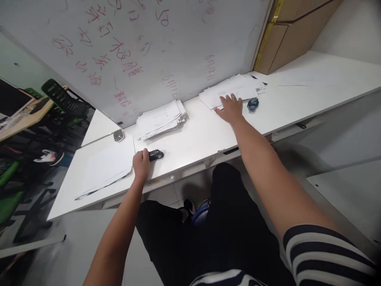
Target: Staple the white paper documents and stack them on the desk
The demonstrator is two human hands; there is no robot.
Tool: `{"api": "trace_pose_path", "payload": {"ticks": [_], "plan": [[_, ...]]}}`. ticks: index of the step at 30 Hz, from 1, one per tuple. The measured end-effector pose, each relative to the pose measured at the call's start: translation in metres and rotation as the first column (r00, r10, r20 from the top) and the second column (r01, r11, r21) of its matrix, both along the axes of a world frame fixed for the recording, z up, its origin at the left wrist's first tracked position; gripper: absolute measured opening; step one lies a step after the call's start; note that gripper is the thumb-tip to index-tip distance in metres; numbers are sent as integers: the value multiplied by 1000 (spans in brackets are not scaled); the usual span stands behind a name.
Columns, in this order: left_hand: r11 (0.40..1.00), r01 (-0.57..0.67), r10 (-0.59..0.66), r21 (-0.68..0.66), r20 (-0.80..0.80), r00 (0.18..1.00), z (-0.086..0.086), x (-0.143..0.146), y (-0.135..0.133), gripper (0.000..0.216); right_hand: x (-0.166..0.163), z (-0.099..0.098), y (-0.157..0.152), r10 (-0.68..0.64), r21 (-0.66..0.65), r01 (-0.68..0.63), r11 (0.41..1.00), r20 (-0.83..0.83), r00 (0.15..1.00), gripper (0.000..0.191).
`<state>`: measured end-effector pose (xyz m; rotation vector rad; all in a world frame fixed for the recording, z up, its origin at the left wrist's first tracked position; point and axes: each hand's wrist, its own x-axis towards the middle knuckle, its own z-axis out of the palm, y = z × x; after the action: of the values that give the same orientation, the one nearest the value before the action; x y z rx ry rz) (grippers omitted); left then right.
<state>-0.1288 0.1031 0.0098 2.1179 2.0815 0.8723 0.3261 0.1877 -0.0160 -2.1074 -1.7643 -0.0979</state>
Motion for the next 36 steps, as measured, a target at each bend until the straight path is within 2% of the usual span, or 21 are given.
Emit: {"api": "trace_pose_path", "payload": {"ticks": [4,7,12,17,24,36], "plan": [[1000,18,-18,2,31,999,-1,-2,-2,41,8,-10,13,-3,-44,4,999,12,1000,76],[1000,12,-12,-1,40,999,-3,-2,-3,40,9,-12,14,-21,-45,24,999,59,998,76],[1000,3,-2,-14,61,998,-2,-1,-4,42,1,-1,5,-38,-11,39,999,113,993,59],[1000,-2,3,-11,55,998,-1,1,-5,43,-6,7,0,-29,-30,36,999,192,981,45],[1000,12,-12,3,39,999,0,0,-7,44,-7,9,-2,-104,-55,114,992,155,982,38],[1000,13,-14,12,45,999,-2,-1,-10,42,-10,14,-11,-141,-82,152,985,129,982,36]]}}
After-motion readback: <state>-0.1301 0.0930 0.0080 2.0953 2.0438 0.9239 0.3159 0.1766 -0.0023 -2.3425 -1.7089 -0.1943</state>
